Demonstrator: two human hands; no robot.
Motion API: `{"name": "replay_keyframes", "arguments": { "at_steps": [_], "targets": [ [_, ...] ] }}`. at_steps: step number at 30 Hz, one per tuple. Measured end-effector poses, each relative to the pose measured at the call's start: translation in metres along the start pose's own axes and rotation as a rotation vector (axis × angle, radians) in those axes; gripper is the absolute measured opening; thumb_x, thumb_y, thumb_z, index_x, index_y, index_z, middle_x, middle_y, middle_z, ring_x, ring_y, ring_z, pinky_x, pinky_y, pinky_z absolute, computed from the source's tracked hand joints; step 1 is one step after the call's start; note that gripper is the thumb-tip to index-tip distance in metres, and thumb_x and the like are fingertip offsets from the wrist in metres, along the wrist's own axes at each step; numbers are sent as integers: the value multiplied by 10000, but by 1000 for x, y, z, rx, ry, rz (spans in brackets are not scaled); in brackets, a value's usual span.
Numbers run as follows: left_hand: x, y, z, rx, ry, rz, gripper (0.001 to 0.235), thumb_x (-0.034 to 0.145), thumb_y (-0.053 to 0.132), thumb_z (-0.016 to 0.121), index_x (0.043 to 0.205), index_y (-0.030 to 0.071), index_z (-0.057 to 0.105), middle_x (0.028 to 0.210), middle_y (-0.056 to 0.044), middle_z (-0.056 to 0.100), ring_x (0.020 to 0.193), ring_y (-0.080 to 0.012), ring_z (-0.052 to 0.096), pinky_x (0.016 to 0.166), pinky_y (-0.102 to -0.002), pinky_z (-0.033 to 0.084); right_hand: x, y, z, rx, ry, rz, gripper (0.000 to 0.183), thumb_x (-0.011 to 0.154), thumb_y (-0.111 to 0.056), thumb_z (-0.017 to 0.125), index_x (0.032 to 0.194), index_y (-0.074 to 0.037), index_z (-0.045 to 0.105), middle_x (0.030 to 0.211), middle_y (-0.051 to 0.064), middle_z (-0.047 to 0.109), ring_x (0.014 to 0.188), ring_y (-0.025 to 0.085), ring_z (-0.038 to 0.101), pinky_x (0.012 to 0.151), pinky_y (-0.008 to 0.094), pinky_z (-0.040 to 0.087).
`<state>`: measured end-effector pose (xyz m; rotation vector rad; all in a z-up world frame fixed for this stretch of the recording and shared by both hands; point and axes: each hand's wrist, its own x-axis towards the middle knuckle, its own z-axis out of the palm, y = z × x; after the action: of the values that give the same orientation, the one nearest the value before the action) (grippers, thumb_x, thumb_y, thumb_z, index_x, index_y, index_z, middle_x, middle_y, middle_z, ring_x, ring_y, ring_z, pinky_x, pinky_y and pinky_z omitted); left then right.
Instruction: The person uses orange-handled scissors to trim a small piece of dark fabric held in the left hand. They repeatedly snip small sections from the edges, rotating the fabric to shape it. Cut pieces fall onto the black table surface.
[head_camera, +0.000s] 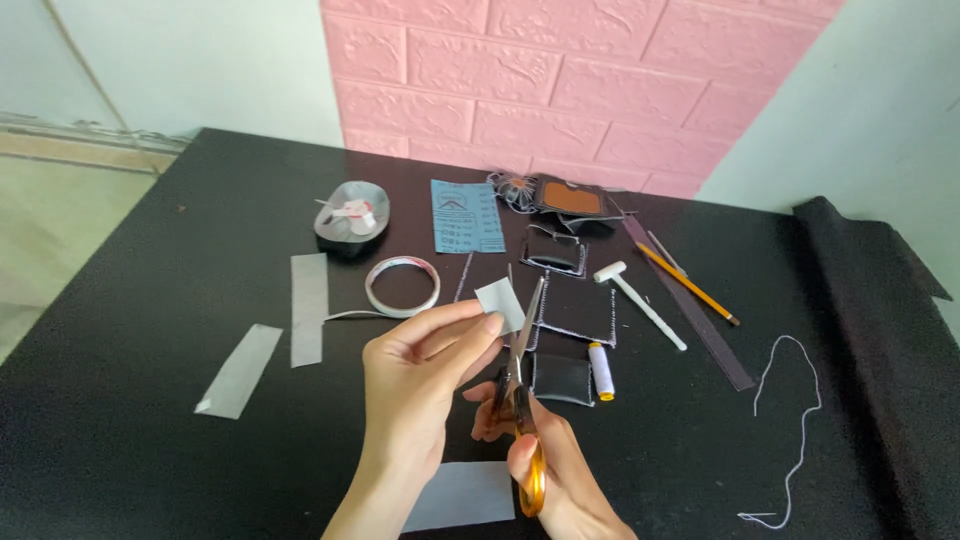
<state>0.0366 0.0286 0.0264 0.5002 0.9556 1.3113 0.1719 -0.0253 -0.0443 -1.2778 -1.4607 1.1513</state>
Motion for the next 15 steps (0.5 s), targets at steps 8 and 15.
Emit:
{"name": "replay_keyframes", "arguments": {
  "at_steps": [8,15],
  "targets": [
    [-1,-11,5,101,48,-3,279,733,-53,829,1003,-123,825,864,-290,839,798,-324,803,738,-397,658,-3,11,-9,-37,-8,-36,901,844,-803,337,1199,-42,665,899,68,690,815,144,648,739,324,534],
    [-3,-16,3,58,92,-53,204,731,-121,831,924,-185,819,760,-303,803,702,-310,732,752,-442,687,-1,28,-8,-86,-4,-70,935,828,-872,308,1113,-53,656,843,54,716,705,122,673,639,292,576]
  ]
}}
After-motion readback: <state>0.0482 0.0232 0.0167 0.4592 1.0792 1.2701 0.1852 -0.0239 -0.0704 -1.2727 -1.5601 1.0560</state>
